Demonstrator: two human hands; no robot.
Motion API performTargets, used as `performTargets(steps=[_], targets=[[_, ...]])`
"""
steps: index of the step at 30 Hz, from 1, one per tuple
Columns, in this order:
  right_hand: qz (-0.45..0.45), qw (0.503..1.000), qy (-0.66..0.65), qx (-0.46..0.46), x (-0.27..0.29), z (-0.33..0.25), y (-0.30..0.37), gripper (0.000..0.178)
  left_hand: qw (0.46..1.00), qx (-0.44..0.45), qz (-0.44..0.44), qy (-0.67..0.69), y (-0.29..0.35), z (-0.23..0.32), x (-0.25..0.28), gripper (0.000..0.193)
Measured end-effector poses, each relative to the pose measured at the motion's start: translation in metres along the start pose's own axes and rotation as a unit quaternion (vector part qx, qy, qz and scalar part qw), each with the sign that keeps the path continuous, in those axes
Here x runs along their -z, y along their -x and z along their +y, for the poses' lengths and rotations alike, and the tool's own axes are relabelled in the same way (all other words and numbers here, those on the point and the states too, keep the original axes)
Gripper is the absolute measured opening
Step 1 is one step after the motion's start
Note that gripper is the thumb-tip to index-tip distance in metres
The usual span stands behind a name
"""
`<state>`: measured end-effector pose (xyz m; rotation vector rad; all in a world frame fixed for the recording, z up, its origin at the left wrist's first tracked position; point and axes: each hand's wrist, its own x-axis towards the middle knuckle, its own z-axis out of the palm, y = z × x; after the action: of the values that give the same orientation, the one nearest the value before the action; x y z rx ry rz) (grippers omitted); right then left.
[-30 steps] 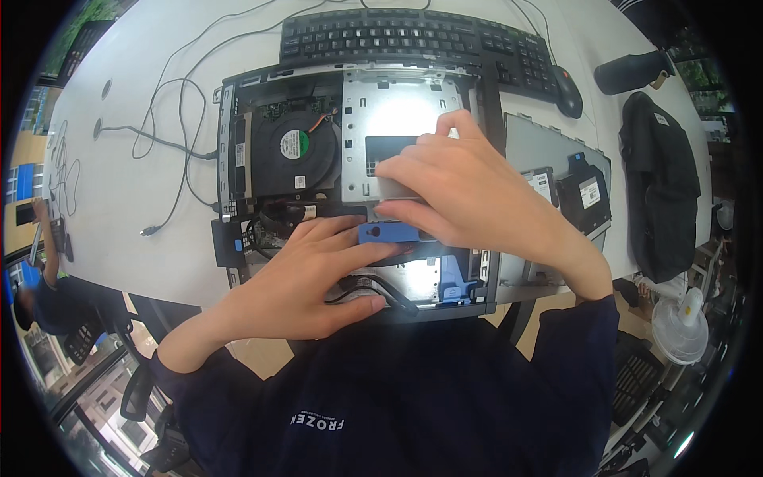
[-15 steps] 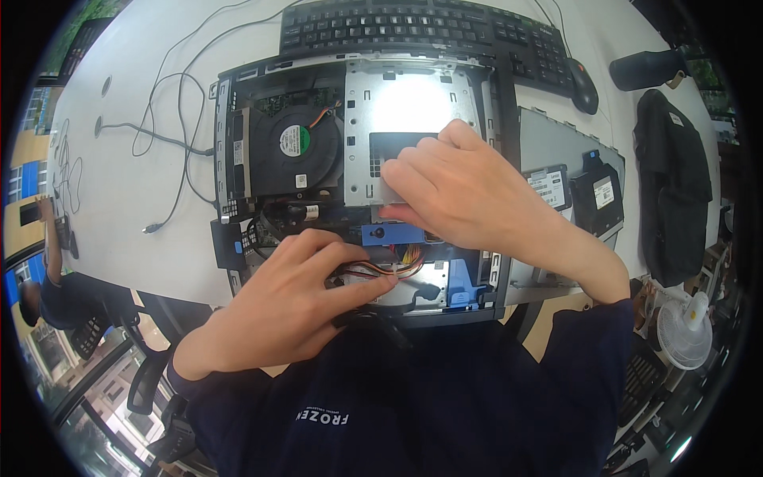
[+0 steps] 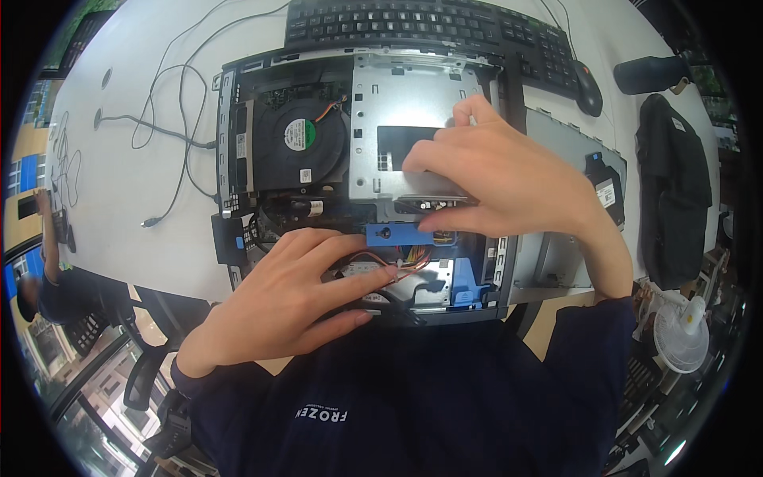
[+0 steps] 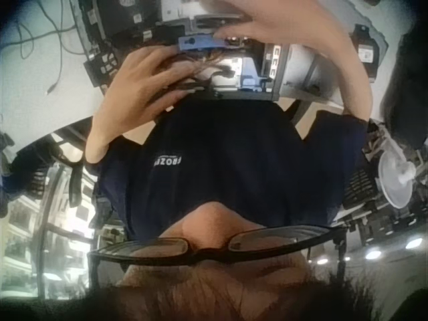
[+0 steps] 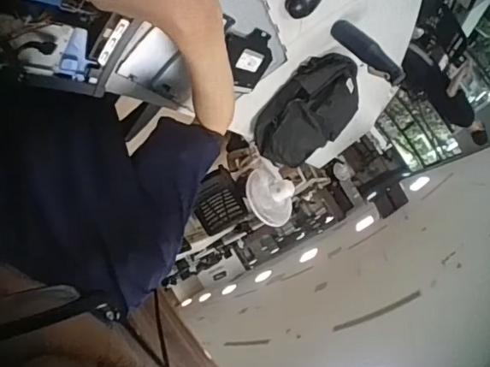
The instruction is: Installing or replacing RAM modules and a storage drive bracket inside a computer chassis.
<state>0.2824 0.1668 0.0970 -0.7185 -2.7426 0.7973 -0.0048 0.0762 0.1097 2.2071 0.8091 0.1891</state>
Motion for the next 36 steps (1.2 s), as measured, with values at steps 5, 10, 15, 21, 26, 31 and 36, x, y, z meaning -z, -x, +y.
performTargets(steps=[5, 10, 15, 21, 26, 31, 36], targets=[[-0.007, 0.998, 0.002, -0.055, -0.010, -0.006, -0.004, 0.036, 1.000, 0.027, -0.003, 0.005, 0.002, 0.006, -0.001, 0.060], [0.014, 0.999, 0.013, -0.050, -0.011, -0.009, -0.003, 0.035, 0.998, 0.057, 0.004, -0.037, 0.003, 0.017, 0.004, 0.059], [0.043, 0.998, 0.049, -0.019, -0.013, -0.007, -0.003, 0.033, 0.999, 0.014, 0.017, -0.050, -0.005, 0.008, 0.000, 0.052], [0.034, 0.997, 0.067, -0.016, -0.016, -0.010, -0.002, 0.035, 0.999, -0.009, 0.042, -0.025, -0.004, 0.000, -0.005, 0.044], [0.020, 0.997, 0.066, -0.020, -0.014, -0.009, -0.002, 0.037, 0.998, 0.007, 0.047, 0.029, -0.006, 0.000, -0.003, 0.046], [0.038, 0.993, 0.110, 0.007, -0.014, -0.007, -0.002, 0.036, 0.997, -0.006, 0.068, -0.027, -0.006, 0.000, -0.013, 0.054], [0.011, 0.993, 0.117, 0.000, 0.000, -0.009, 0.005, 0.036, 0.997, 0.002, 0.065, -0.042, -0.002, 0.000, -0.017, 0.060]])
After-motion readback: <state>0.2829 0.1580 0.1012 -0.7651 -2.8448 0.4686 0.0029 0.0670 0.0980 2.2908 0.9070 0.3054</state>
